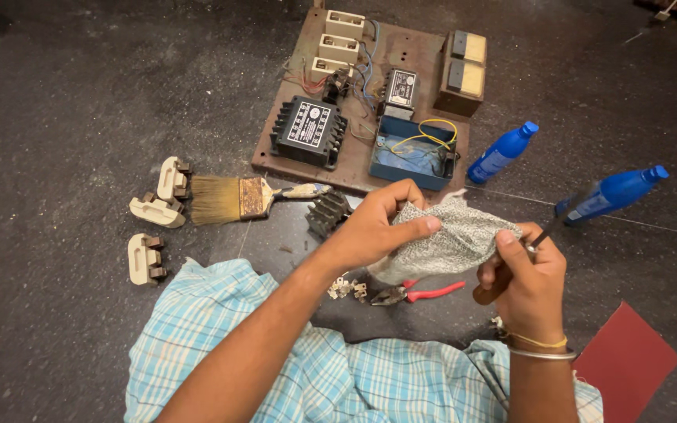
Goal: The person brushes dust off an electrical relay, wipes its internal surfaces with a cloth, and uses a screwdriver to clean hard-to-reach areas of the component.
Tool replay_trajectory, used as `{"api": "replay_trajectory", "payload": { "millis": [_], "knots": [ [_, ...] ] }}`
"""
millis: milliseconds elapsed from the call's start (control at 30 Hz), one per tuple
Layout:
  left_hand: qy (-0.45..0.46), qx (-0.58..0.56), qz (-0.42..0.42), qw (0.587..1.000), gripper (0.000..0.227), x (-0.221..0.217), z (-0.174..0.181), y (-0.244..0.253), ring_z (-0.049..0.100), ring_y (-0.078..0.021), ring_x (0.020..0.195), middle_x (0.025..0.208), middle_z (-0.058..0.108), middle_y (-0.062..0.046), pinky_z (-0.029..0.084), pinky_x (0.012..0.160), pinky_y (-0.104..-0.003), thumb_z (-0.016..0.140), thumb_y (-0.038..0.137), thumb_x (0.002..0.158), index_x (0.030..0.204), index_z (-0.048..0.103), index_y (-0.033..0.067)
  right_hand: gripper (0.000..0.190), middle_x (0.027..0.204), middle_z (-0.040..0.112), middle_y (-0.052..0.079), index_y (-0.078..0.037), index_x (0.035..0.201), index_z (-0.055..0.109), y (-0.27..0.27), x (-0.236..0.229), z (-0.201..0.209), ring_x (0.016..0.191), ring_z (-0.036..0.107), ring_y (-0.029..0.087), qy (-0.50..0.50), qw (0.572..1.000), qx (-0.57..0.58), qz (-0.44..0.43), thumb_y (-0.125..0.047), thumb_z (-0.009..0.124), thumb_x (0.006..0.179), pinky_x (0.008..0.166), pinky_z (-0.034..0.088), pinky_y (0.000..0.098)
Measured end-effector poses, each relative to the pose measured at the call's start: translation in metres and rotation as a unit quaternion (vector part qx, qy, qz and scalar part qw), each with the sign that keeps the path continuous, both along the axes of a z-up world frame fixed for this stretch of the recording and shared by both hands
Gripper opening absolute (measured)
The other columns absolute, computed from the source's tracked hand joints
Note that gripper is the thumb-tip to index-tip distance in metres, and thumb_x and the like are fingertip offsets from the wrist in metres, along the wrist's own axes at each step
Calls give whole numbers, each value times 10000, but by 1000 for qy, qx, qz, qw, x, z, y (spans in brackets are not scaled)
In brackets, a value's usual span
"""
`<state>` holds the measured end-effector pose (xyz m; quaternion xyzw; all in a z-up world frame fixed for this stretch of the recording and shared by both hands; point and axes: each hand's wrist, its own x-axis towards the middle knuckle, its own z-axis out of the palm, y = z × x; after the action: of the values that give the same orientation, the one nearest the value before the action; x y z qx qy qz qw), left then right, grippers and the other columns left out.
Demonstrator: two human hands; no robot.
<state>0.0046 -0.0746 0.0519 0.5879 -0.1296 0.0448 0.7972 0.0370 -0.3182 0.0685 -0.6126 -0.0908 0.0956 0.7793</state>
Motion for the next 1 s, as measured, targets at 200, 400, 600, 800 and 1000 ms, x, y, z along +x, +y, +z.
{"api": "replay_trajectory", "payload": {
  "millis": [200, 400, 600, 800, 1000],
  "knots": [
    [15, -53, -15, 998, 280, -4, 16, 7, 563, -31, 912, 1061, 702, -7, 496, 796, -222, 757, 144, 951, 923, 483, 90, 105, 608, 568, 18, -24, 1013, 646, 14, -15, 17, 451, 465, 65, -54, 982, -168, -67, -120, 669, 978, 384, 339, 239],
    [-8, -79, 26, 997, 295, -5, 21, 10, 586, -59, 870, 948, 641, -34, 492, 742, -232, 713, 32, 950, 1047, 441, 92, 122, 618, 564, -37, -17, 980, 696, 13, -20, 21, 482, 472, 33, -110, 962, -241, -71, -124, 734, 938, 412, 339, 226],
    [-49, -31, 120, 991, 197, -7, 28, 8, 499, -41, 889, 1003, 583, -11, 458, 732, -227, 641, 27, 1040, 1056, 450, 75, 161, 641, 525, -70, -14, 915, 714, 1, -14, 16, 544, 436, 18, -117, 953, -277, -38, -168, 760, 925, 461, 332, 221],
    [-155, 274, 183, 931, 168, -25, 56, 10, 664, -187, 998, 1035, 633, -39, 544, 894, -344, 676, 227, 1013, 1124, 660, 101, 158, 794, 621, 3, 15, 973, 692, -5, -5, 5, 700, 544, 66, -47, 990, -129, 4, -142, 698, 974, 637, 430, 247],
    [-65, 463, 65, 882, 451, -28, 64, 5, 642, -286, 867, 954, 608, -91, 516, 751, -429, 798, 472, 774, 1090, 767, 151, 133, 907, 675, 73, 39, 1042, 651, -14, 2, -6, 778, 632, 126, 28, 998, 28, 48, -92, 647, 1024, 704, 516, 288]
  ]
}}
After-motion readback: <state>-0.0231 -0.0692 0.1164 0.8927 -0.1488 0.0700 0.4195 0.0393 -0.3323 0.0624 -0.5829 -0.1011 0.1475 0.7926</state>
